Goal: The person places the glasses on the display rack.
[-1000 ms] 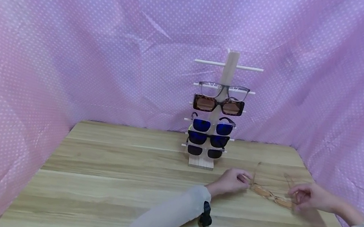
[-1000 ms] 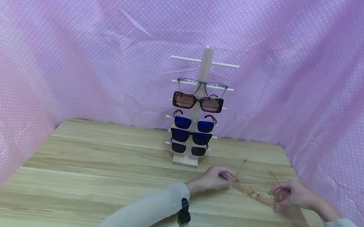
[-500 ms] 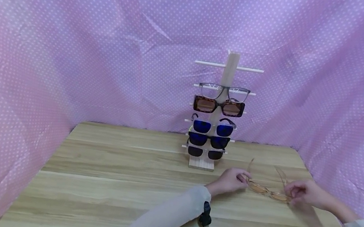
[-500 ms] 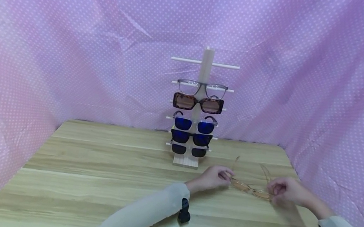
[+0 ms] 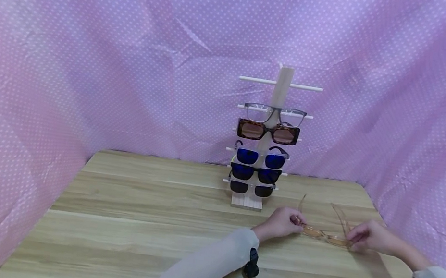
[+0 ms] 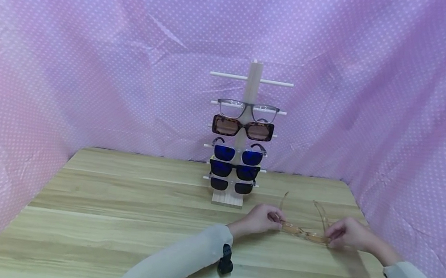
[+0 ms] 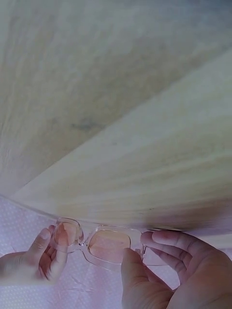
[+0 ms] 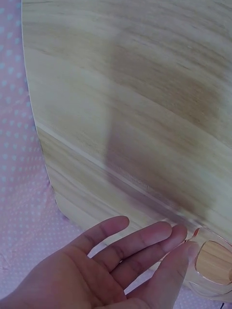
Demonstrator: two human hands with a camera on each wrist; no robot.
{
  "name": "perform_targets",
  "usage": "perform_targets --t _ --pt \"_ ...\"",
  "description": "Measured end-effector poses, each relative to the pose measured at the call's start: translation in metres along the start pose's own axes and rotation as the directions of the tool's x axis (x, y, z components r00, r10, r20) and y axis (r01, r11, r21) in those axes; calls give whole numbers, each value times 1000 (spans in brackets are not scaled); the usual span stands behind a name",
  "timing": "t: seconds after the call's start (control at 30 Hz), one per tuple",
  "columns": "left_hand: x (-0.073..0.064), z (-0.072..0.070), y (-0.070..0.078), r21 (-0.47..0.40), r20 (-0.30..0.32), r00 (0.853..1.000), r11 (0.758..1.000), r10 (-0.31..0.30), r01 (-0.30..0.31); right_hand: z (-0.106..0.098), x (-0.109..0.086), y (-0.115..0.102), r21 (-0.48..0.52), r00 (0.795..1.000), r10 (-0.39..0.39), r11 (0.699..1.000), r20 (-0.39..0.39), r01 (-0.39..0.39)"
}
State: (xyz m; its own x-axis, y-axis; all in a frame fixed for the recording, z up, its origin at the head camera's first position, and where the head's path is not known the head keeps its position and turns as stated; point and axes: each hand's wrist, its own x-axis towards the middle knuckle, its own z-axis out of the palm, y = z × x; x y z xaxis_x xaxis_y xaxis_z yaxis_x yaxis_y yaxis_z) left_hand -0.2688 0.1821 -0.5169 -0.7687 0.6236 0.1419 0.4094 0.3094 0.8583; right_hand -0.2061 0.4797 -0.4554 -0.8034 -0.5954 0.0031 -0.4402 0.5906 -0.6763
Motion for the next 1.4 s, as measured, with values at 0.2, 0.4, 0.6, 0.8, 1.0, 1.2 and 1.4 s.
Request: perform_targets --t 0.2,0.4,0.6,0.8,1.0,1.2,1.4 --pt "0 -2 1 -22 13 1000 999 -27 27 -1 2 -2 -22 999 44 999 23 -44" --pt "3 -4 -3 -33 28 999 999 -30 31 -2 4 0 -17 1000 -17 1000 20 18" --pt "2 -13 -1 -65 22 1000 998 -17 19 -5 9 -2 -4 999 -28 1000 25 28" --pt "0 -22 5 -64 -7 1000 998 -20 19 -12 13 -6 2 1000 13 1000 16 -13" --pt "3 -30 12 -49 -27 998 997 57 -58 -25 13 -13 55 999 -27 998 21 26" --pt "6 -37 26 -99 -53 992 988 112 -117 -46 11 -30 -1 994 107 994 -8 -107" --pt "6 -43 47 -82 -67 987 985 145 -150 -65 6 -43 -68 977 188 978 -98 -195"
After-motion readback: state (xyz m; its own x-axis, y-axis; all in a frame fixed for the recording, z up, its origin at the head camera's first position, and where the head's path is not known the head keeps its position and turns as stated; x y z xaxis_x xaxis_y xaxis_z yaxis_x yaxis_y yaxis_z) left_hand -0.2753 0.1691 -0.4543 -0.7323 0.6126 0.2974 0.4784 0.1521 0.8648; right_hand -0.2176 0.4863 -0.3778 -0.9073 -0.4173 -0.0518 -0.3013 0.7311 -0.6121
